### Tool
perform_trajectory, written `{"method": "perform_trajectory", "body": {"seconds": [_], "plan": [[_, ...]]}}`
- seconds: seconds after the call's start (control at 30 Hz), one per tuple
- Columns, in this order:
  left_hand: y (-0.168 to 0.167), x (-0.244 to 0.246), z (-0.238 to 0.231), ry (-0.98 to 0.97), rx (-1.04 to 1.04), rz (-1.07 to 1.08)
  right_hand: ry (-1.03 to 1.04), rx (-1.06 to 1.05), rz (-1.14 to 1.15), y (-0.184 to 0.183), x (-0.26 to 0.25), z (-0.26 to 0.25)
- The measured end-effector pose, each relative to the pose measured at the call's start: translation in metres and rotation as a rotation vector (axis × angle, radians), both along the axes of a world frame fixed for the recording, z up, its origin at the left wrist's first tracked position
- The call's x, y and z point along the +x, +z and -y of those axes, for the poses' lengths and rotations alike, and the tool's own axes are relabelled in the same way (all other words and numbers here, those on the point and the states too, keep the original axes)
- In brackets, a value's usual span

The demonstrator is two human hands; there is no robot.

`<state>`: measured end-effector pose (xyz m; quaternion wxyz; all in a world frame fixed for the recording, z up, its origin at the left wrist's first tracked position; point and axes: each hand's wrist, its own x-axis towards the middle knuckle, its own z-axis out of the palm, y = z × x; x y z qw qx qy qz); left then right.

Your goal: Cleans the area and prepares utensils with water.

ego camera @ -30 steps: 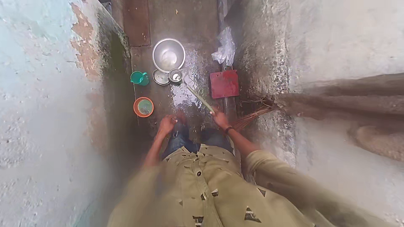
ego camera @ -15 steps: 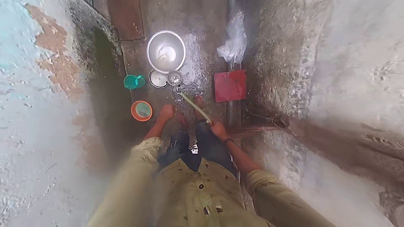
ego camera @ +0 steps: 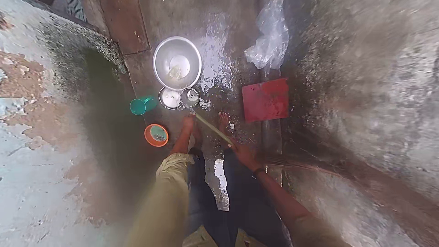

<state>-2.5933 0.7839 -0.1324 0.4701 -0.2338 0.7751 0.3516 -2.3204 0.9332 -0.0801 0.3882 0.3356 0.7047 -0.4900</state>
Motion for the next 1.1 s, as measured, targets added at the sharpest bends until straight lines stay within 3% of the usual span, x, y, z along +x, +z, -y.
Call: {"method": "perform_trajectory", "body": {"seconds": [0.13,0.2,0.27,0.37,0.4,0.53,0.6,0.73,0.87,1.0,1.1], "plan": [[-0.026,0.005,-0.007,0.262,0.221,0.014,0.049,-0.040,0.025,-0.019,0.012,0.003],[-0.047,0.001,-0.008,0.407,0.221,0.013,0.044,-0.045,0.066,-0.023,0.019,0.004],[-0.076,-0.009,-0.004,0.409,0.200,0.071,0.060,-0.057,0.092,-0.021,0.022,0.000],[-0.125,-0.029,-0.001,0.247,0.298,0.289,0.076,-0.043,0.105,-0.020,0.017,0.001],[-0.127,-0.034,-0.009,0.189,0.272,0.307,0.069,-0.039,0.119,-0.023,0.015,0.002],[-0.075,-0.043,-0.045,-0.100,0.004,0.115,0.058,-0.032,0.176,-0.043,0.010,0.006],[-0.083,-0.059,-0.048,-0.329,-0.023,0.039,0.075,-0.040,0.146,-0.047,0.001,0.004],[-0.161,-0.082,-0.020,-0.952,-0.007,-0.219,0.113,-0.032,0.076,-0.035,0.013,0.004],[-0.163,-0.090,-0.015,-1.521,0.000,-0.195,0.061,0.027,0.127,-0.033,0.011,0.008],[-0.152,-0.075,-0.014,-1.712,0.141,-0.220,0.084,0.032,0.163,-0.048,-0.010,0.018],[-0.162,-0.060,0.002,-1.514,0.168,-0.228,0.046,0.062,0.251,-0.056,-0.026,0.023]]}}
